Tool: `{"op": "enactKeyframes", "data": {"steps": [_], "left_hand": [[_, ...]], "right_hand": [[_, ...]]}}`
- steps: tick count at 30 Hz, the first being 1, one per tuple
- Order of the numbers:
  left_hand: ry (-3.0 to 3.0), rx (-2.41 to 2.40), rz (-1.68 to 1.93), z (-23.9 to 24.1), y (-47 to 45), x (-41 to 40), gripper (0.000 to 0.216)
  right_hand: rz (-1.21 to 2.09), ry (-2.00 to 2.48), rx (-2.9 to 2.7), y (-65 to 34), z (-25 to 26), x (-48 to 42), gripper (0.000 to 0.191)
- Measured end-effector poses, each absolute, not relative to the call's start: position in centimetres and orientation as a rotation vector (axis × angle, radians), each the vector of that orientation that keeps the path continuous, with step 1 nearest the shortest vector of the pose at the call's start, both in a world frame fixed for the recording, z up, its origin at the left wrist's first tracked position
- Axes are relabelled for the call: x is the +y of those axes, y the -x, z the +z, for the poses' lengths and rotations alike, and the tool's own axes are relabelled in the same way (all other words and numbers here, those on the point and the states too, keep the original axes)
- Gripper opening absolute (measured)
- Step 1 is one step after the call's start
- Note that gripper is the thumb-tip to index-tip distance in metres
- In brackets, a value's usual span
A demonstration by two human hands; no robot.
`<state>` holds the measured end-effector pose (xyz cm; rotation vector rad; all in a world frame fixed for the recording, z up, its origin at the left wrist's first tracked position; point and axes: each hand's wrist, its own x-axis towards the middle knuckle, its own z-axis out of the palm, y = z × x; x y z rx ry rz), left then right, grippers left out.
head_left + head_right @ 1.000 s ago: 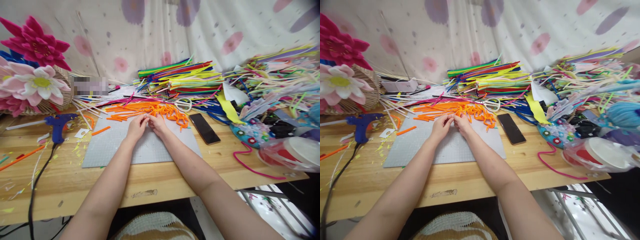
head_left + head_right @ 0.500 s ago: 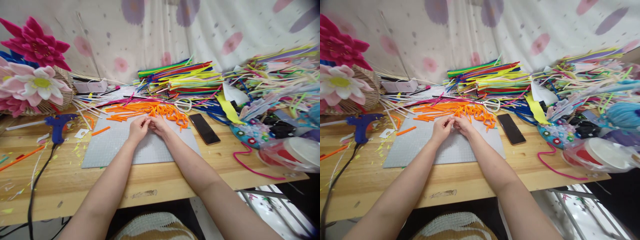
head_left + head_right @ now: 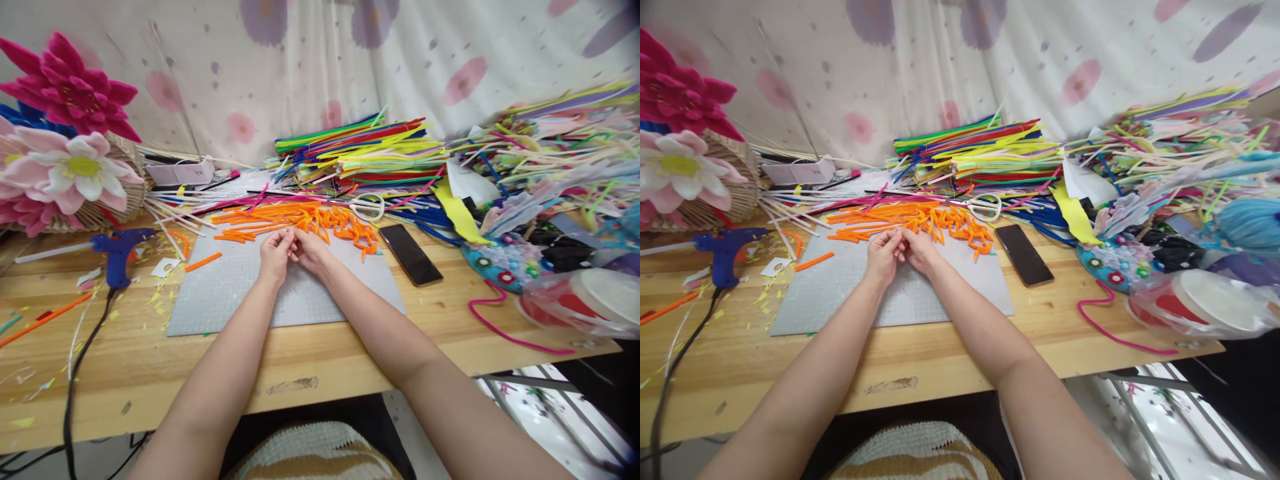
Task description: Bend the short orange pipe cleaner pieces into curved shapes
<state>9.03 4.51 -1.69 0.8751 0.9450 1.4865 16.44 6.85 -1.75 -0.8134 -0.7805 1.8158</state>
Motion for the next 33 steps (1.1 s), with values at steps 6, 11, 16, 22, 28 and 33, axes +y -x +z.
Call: {"op": "enactKeyframes", "data": {"steps": [6,11,16,22,28,33], "left_hand": [[-0.891,0.924,1.459,-1.5,-8.4,4.7,0.026],[-0.831,1.006,1.544,-0.9,-5.1,5.7,0.02],[-0.863,1.013,1.58,-0.9,-2.8,5.8,0.017],[-1.003,0.948,1.478,-1.1,-3.7,5.6,0.018],[-0.985,1.077,1.351,-1.1,-4.5,5.5,0.026],[-0.928,1.029,1.177,-0.7,-5.0,5.2,0.03]], "right_hand": [[1.729,0.765,-0.735,-15.5,-1.3,5.9,0.031],[1.929,0.839,-1.039,-18.6,-0.4,6.4,0.03],[1.737,0.986,-1.491,-22.0,1.0,7.3,0.028],[1.126,0.948,-1.972,-20.5,0.4,7.3,0.017],[0.956,0.915,-2.051,-19.6,-1.0,7.4,0.021],[1.112,0.856,-1.997,-19.6,-1.4,7.5,0.028]]}}
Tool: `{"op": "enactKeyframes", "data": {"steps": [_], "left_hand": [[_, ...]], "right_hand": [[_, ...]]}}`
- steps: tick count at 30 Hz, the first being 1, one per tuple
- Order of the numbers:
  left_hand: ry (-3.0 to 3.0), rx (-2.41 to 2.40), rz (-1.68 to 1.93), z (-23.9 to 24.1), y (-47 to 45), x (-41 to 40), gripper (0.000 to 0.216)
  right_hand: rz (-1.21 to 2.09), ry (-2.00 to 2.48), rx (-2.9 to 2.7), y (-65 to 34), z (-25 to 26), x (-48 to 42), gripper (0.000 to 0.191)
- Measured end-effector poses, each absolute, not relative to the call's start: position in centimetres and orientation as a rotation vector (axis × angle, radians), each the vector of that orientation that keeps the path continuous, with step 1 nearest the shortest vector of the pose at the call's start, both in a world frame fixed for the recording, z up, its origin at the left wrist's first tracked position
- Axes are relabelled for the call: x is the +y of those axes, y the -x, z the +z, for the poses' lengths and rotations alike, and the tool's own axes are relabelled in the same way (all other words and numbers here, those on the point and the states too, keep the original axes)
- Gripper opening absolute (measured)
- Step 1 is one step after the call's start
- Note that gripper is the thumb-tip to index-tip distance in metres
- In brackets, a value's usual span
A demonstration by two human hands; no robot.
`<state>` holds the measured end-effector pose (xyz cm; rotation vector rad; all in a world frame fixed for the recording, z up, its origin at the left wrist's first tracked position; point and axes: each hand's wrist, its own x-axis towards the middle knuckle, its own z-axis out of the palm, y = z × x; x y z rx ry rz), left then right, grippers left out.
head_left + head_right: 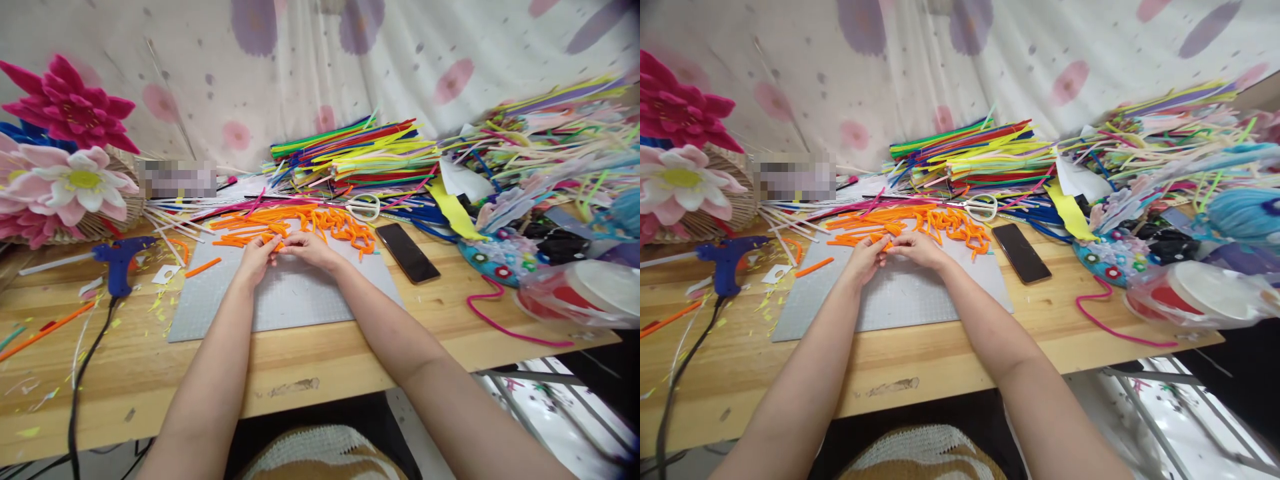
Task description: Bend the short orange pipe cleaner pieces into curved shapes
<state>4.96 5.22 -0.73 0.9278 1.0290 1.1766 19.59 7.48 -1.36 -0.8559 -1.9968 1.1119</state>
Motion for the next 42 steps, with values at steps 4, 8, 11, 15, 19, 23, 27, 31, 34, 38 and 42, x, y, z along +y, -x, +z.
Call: {"op": "enactKeyframes", "data": {"steps": [4,8,11,15,19,23,27,31,34,38,42], "left_hand": [[-0.815,0.992,1.137,-0.7,-4.9,5.5,0.028],[-0.755,0.952,1.098,-0.7,-4.8,5.8,0.026],[-0.74,0.925,1.096,-0.5,-4.9,5.8,0.027],[-0.756,0.934,1.125,-0.3,-5.1,5.6,0.032],[-0.791,0.991,1.218,-0.4,-5.2,5.8,0.032],[-0.817,0.995,1.32,-0.7,-5.3,6.1,0.028],[-0.831,1.024,1.432,-0.7,-5.5,6.2,0.028],[-0.888,1.013,1.54,-0.7,-5.2,6.2,0.027],[-0.913,1.033,1.579,-0.7,-4.8,6.2,0.027],[-0.927,1.041,1.591,-0.7,-4.7,6.2,0.028],[-0.942,1.036,1.594,-0.6,-5.0,6.2,0.025]], "right_hand": [[1.095,0.835,-1.919,-18.9,-1.4,7.0,0.023],[0.93,0.91,-1.805,-18.0,-1.0,6.0,0.017],[0.86,0.916,-1.779,-17.7,-0.6,5.7,0.018],[1.025,0.909,-1.733,-17.9,-0.6,6.2,0.022],[1.285,0.886,-1.747,-18.2,-0.7,6.6,0.029],[1.317,0.865,-1.768,-17.9,-0.9,6.5,0.03],[1.253,0.86,-1.794,-17.6,-1.2,6.3,0.031],[1.137,0.841,-1.849,-17.4,-1.3,6.0,0.031],[1.087,0.854,-1.848,-17.2,-1.3,5.7,0.032],[1.075,0.842,-1.847,-17.1,-1.5,5.6,0.034],[1.061,0.855,-1.86,-17.2,-2.0,5.9,0.03]]}}
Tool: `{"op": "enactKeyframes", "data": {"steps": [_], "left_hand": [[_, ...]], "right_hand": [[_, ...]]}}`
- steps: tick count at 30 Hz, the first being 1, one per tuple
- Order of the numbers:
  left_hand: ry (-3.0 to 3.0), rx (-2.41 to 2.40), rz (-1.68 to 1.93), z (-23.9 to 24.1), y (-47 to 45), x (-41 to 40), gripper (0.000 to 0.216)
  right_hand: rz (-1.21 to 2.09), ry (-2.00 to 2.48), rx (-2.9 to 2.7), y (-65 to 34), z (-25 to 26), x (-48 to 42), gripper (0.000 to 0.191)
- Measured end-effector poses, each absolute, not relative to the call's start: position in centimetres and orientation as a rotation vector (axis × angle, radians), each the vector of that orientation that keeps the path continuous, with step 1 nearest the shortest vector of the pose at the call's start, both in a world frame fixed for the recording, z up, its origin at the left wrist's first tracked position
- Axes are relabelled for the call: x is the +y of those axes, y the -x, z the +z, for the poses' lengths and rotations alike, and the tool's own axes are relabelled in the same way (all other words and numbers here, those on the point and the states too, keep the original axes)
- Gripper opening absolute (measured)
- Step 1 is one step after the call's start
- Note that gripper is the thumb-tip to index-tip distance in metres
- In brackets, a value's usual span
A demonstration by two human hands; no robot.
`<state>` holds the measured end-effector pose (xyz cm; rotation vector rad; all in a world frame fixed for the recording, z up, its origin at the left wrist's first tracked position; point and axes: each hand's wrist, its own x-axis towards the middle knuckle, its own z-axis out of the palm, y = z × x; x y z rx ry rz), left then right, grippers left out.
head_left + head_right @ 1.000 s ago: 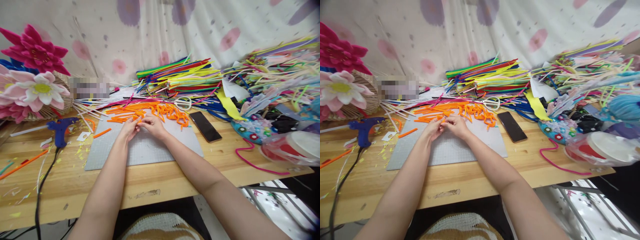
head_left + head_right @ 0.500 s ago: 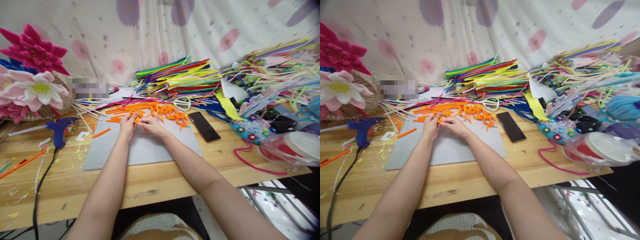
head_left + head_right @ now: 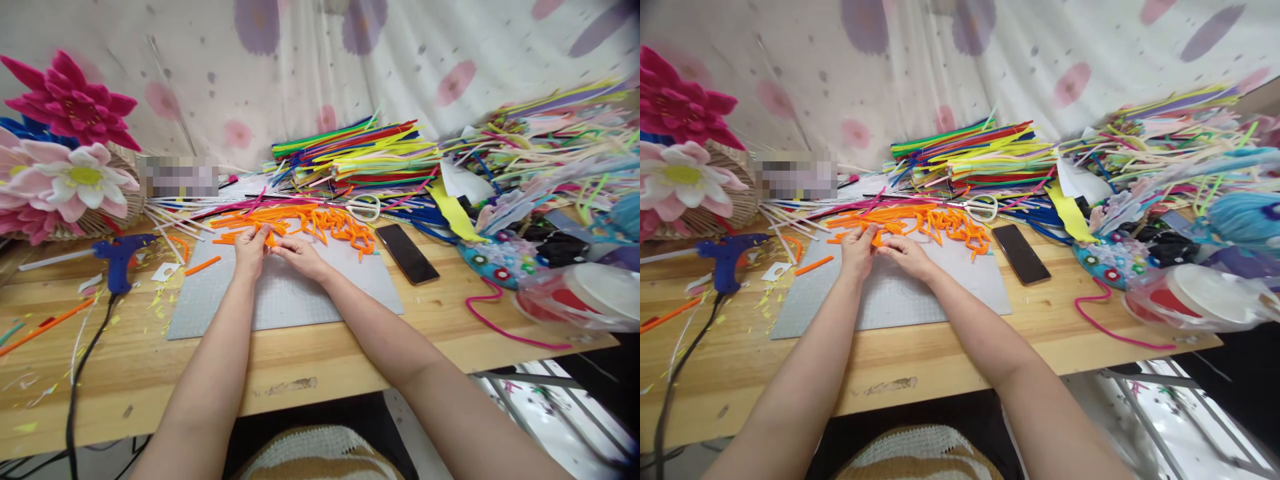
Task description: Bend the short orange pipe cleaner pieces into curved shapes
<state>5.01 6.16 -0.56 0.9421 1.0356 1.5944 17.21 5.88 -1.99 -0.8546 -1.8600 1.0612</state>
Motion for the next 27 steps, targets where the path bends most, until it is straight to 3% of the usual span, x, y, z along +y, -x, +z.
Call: {"op": "enactKeyframes", "data": {"steps": [21,27], "left_hand": [[-0.944,1.084,1.537,-0.7,-4.8,6.4,0.028],[-0.989,1.086,1.567,-0.9,-4.2,6.2,0.031]], "right_hand": [[1.18,0.917,-1.894,-19.9,-1.1,6.6,0.024],[1.093,1.07,-1.336,-24.9,-0.3,8.8,0.034]]}}
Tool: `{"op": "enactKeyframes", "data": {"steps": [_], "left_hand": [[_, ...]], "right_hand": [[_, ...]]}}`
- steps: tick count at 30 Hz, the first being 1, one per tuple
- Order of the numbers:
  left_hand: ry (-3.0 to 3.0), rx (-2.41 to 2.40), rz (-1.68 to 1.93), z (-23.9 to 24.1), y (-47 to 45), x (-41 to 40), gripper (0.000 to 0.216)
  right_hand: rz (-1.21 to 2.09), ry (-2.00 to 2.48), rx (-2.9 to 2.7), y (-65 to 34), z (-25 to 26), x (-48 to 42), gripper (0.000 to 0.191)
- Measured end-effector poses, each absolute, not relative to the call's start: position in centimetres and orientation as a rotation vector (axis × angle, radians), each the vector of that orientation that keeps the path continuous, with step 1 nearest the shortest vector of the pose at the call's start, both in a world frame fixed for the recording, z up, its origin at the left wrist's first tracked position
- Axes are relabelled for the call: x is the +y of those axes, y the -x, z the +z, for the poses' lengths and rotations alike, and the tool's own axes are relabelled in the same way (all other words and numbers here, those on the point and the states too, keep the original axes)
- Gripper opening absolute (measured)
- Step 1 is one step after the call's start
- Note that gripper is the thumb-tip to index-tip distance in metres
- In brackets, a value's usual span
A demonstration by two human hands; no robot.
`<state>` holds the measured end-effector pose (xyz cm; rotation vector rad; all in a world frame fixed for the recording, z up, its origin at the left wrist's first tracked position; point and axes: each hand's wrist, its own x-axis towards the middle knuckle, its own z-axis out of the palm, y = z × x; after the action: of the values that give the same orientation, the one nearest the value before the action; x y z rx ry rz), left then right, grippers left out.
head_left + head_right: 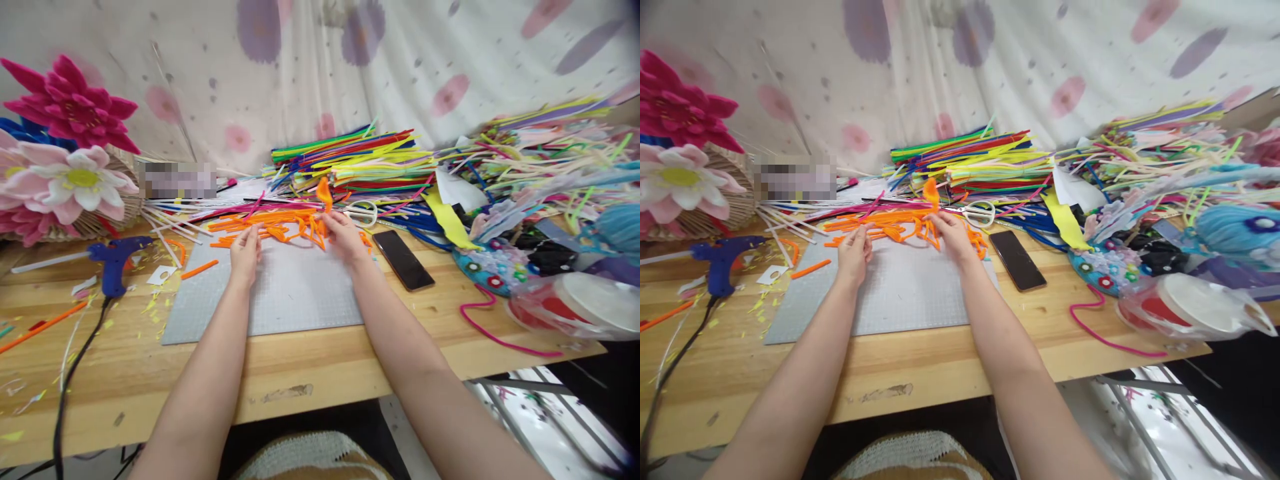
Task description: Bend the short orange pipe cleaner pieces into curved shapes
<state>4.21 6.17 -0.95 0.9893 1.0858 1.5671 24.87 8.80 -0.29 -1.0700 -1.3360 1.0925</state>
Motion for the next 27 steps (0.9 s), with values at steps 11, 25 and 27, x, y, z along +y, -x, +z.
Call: {"op": "enactKeyframes", "data": {"steps": [11,25,27], "left_hand": [[-1.376,1.305,1.219,-2.5,-7.1,6.5,0.037],[-1.523,1.592,1.112,-4.3,-7.4,6.3,0.017],[-1.433,1.565,1.154,-4.6,-7.4,6.2,0.017]], "right_hand": [[0.877,1.319,-1.335,-25.6,-2.9,9.9,0.026],[0.501,1.73,-1.482,-23.1,-1.6,9.6,0.021],[0.54,1.616,-1.334,-23.9,-1.4,9.8,0.024]]}}
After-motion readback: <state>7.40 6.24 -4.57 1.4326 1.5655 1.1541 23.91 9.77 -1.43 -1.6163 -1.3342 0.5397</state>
